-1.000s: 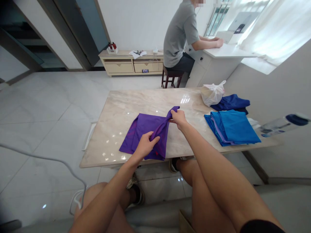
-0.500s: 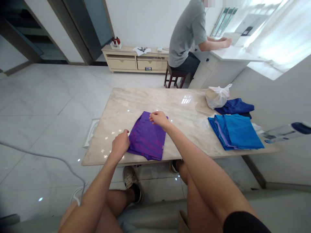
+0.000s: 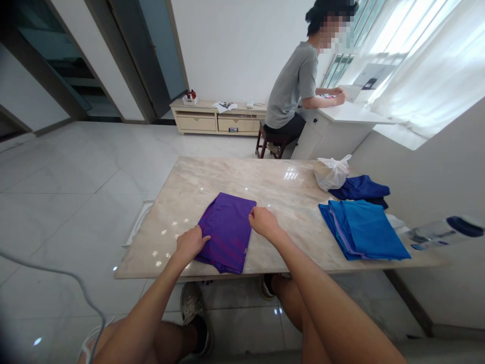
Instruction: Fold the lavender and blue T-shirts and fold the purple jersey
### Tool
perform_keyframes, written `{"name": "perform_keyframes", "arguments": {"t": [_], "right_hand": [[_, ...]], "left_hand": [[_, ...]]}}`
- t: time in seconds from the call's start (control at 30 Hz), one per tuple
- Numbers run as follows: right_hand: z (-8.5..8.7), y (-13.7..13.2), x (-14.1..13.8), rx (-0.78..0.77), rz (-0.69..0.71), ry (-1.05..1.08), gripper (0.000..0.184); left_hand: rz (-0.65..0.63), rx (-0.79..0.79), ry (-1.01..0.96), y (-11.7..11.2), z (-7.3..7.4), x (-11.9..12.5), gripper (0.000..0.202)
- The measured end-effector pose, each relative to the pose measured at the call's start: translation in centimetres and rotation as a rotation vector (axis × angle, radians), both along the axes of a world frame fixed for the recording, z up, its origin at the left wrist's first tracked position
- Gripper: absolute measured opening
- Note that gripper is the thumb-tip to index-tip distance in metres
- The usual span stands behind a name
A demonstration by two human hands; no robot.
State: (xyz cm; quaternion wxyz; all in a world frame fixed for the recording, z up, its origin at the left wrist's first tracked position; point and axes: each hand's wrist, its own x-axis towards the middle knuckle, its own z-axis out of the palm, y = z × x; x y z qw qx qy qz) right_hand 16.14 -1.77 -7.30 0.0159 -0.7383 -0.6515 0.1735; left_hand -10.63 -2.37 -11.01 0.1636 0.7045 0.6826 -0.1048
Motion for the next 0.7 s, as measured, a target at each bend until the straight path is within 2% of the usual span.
{"name": "perform_keyframes", "arguments": {"t": [0.17,0.27,0.43,0.5,0.63,0.7], "right_hand": [[0.4,-0.5,0.3,-0.017,0.026,-0.053,0.031],[0.6,-0.6,0.1,-0.027,0.043,-0.062,0.033],[0.8,-0.6,-0.7,-0.038,0.064,-0.082,0.033],[1.0,-0.6,-1.2,-0.035,0.067,-0.088,0.032],[1.4,-0.5,-2.2,-0.058,0.056,-0.088,0.032],[1.5,-0.4,-2.8,-0.069,0.065,-0.093,0.033]], "left_hand": [[-0.054,-0.043,-0.001,0.5,-0.3,-0.1,0.030],[-0.065,0.002,-0.016,0.5,-0.5,0.0,0.028],[-0.044,-0.003,-0.164,0.8,-1.3,0.1,0.022],[-0.007,-0.023,-0.248,1.1,-1.7,0.1,0.027],[0.070,-0.013,-0.332,1.4,-1.8,0.1,0.050],[0.070,0.009,-0.321,1.4,-1.6,0.1,0.050]]}}
